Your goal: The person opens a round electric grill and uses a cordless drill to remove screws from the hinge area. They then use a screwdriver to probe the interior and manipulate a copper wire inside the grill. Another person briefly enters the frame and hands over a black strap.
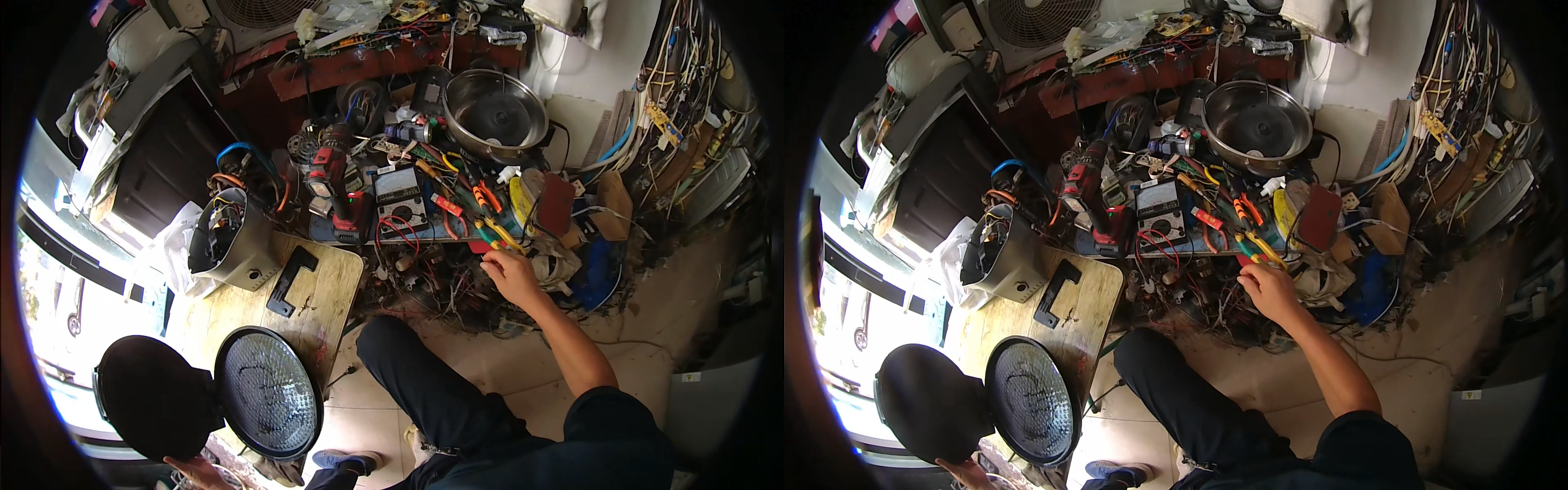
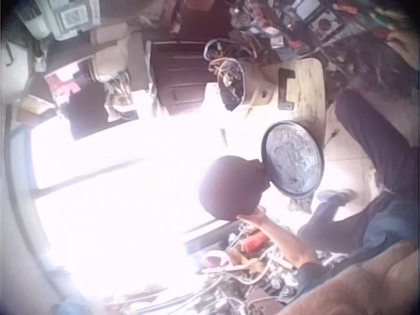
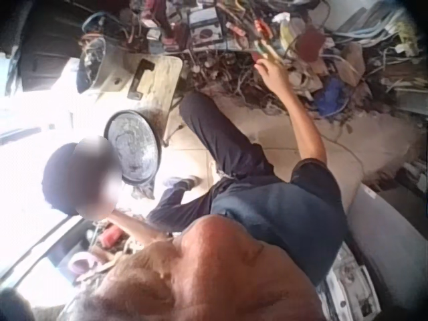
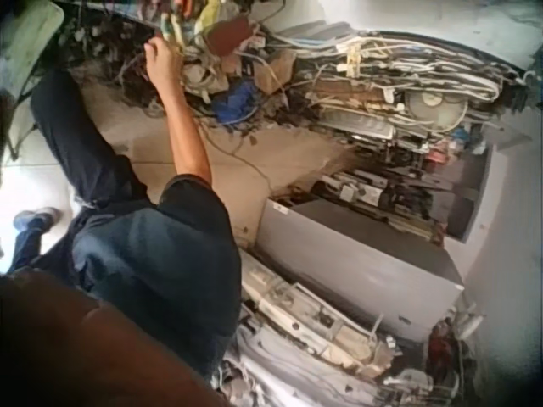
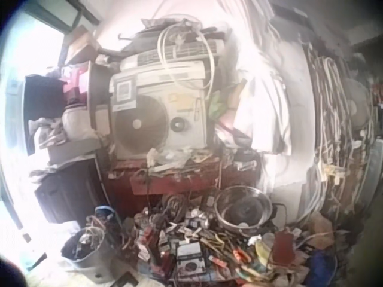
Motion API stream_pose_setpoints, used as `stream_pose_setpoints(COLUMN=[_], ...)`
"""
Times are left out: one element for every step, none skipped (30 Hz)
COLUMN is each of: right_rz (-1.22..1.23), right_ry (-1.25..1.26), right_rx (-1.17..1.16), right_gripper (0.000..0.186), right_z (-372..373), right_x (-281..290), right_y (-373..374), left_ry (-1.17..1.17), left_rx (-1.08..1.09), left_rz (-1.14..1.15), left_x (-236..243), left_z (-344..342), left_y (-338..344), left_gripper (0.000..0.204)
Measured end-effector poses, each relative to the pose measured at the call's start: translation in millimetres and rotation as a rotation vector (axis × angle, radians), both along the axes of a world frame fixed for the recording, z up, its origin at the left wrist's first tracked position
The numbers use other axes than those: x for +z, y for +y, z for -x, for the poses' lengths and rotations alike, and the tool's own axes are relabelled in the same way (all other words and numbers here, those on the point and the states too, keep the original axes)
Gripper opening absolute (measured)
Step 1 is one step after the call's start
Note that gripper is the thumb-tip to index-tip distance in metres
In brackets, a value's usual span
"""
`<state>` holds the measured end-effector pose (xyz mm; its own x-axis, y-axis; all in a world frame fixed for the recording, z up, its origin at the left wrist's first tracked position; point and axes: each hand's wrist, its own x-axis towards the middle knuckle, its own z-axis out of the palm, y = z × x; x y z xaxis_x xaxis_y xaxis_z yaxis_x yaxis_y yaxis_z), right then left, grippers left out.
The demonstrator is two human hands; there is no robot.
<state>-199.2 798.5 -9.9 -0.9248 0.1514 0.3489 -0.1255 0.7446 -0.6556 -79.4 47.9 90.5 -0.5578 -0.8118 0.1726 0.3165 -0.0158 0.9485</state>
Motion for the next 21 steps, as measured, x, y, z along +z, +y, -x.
stream_pose_setpoints(right_rz=[0.048,0.097,0.189,0.282,0.375,0.507,0.633,0.733,0.832,0.947,1.005,1.063,1.123,1.118,1.142,1.131,1.118,1.1,1.042,0.976,0.911], right_ry=[-0.032,-0.064,-0.058,-0.051,-0.044,-0.039,-0.078,-0.062,-0.046,-0.06,-0.048,-0.036,-0.016,-0.057,-0.095,-0.137,-0.179,-0.198,-0.228,-0.23,-0.232], right_rx=[-0.007,-0.014,-0.026,-0.037,-0.048,-0.036,-0.053,-0.085,-0.117,-0.119,-0.132,-0.144,-0.144,-0.107,-0.095,-0.034,0.027,0.042,0.047,0.085,0.122], right_gripper=[0.018,0.019,0.02,0.021,0.022,0.024,0.024,0.024,0.025,0.029,0.03,0.031,0.033,0.034,0.031,0.028,0.026,0.022,0.021,0.02,0.02], right_z=[1.0,3.3,6.7,10.6,15.0,20.3,24.6,33.4,43.1,51.3,58.3,63.9,71.9,74.5,73.9,73.8,73.7,77.2,82.5,89.9,98.3], right_x=[3.5,4.3,4.9,5.1,5.9,10.4,15.8,25.3,33.6,36.0,42.3,50.0,56.4,58.1,61.6,68.1,75.2,81.6,88.9,93.4,98.2], right_y=[1.7,3.2,7.6,11.3,14.8,20.6,29.0,30.5,32.2,41.7,45.4,47.7,48.0,54.8,54.5,48.9,42.7,31.3,23.4,16.9,9.9], left_ry=[0.005,0.006,0.009,0.008,0.008,0.007,0.008,0.007,0.011,0.016,0.019,0.023,0.036,0.044,0.049,0.055,0.068,0.074,0.083,0.089,0.096], left_rx=[0.006,0.01,0.009,0.006,0.002,-0.002,-0.012,-0.009,-0.005,-0.01,-0.009,-0.01,-0.016,-0.021,-0.022,-0.026,-0.024,-0.018,-0.023,-0.025,-0.024], left_rz=[-0.006,-0.008,-0.012,-0.016,-0.015,-0.021,-0.027,-0.03,-0.031,-0.037,-0.04,-0.044,-0.045,-0.05,-0.052,-0.057,-0.063,-0.064,-0.068,-0.076,-0.077], left_x=[-2.0,-2.7,-4.7,-5.0,-4.2,-5.8,-5.8,-7.4,-7.6,-8.8,-8.0,-7.7,-5.6,-5.9,-4.7,-5.3,-5.1,-4.8,-6.1,-7.4,-6.6], left_z=[0.2,-0.8,3.7,5.8,7.0,11.6,14.4,13.2,11.2,11.5,9.4,8.4,9.8,9.3,8.2,3.6,-0.1,-2.7,-1.3,-0.2,0.1], left_y=[-4.7,-9.6,-9.1,-9.1,-9.4,-8.6,-8.4,-9.1,-10.7,-11.6,-13.0,-15.2,-15.5,-15.7,-15.9,-18.0,-20.6,-23.4,-23.5,-25.6,-27.3], left_gripper=[0.097,0.096,0.096,0.095,0.095,0.094,0.094,0.093,0.093,0.092,0.092,0.091,0.091,0.09,0.09,0.089,0.089,0.088,0.088,0.088,0.087])
